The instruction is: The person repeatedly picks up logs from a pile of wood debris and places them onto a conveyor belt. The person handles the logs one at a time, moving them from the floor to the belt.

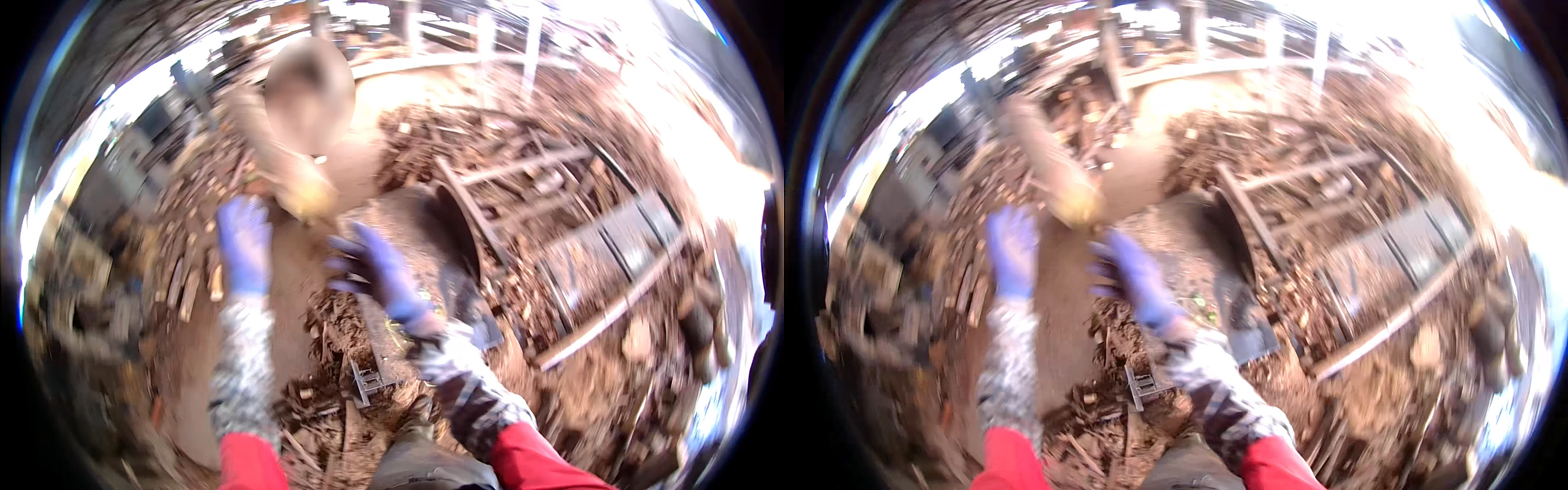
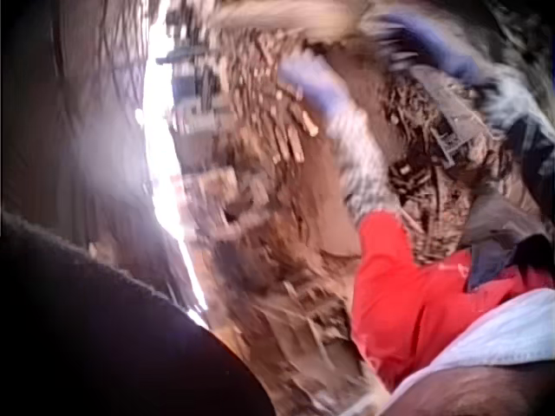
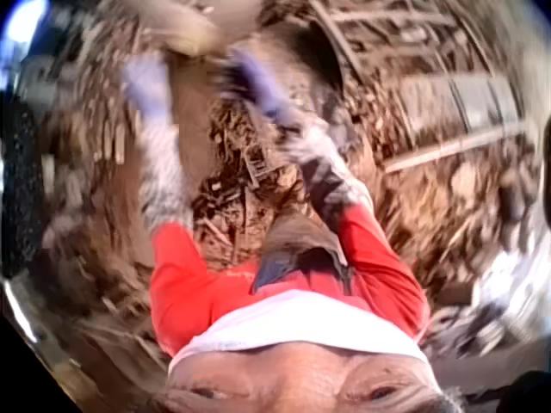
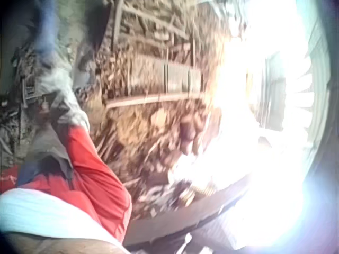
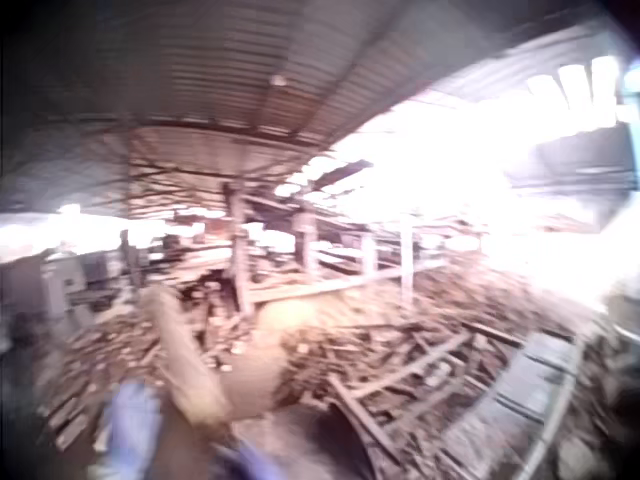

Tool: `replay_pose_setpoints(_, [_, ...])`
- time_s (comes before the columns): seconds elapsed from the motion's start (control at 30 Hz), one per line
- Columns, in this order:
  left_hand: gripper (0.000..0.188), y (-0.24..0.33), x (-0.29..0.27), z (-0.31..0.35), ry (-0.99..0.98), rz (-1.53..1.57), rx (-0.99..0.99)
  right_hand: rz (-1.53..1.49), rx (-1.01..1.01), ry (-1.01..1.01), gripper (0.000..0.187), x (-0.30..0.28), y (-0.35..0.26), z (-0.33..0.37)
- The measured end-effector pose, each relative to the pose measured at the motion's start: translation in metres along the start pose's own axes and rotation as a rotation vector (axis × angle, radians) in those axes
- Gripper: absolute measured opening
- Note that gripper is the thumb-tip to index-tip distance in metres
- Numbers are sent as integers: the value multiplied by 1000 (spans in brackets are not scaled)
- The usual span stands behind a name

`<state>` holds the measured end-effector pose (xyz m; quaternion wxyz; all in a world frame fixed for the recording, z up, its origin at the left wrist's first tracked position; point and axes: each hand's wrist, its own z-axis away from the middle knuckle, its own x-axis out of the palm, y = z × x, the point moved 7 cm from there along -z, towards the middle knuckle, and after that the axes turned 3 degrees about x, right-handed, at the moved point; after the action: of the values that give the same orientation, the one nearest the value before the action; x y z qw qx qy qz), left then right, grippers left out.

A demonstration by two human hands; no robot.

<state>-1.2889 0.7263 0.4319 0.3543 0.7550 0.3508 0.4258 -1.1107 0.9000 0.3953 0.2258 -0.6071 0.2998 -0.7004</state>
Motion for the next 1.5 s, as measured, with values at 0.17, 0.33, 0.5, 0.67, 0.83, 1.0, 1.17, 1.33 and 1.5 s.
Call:
replay_pose_setpoints(0.17, [43, -57, -34, 181, -421, 295, -782, 33, 157, 44, 39, -52, 148, 82])
replay_pose_setpoints(0.33, [24, -200, -75, 477, -194, -743, -1548, 879, 706, 565, 63, -277, 255, 341])
replay_pose_setpoints(0.5, [42, -237, 9, 598, -1249, -510, -1459, 791, 940, 1132, 53, -370, 283, 653])
replay_pose_setpoints(0.67, [36, -249, 47, 620, -841, -792, -1680, 269, 1080, 1603, 75, -427, 394, 864])
replay_pose_setpoints(0.83, [31, -258, -14, 675, -950, -1099, -1813, 117, 878, 1825, 85, -501, 452, 943])
replay_pose_setpoints(1.0, [24, -252, 0, 711, -1011, -1395, -1572, 56, 789, 1905, 104, -629, 556, 986])
replay_pose_setpoints(1.17, [19, -249, 15, 727, -1125, -1471, -1423, -102, 543, 2034, 110, -720, 605, 994])
replay_pose_setpoints(1.33, [21, -255, 43, 740, -1797, -1243, -1102, -184, 499, 1898, 89, -718, 587, 971])
replay_pose_setpoints(1.5, [25, -283, 54, 763, -1600, -1072, -1274, -1131, -187, 1636, 61, -638, 450, 975])
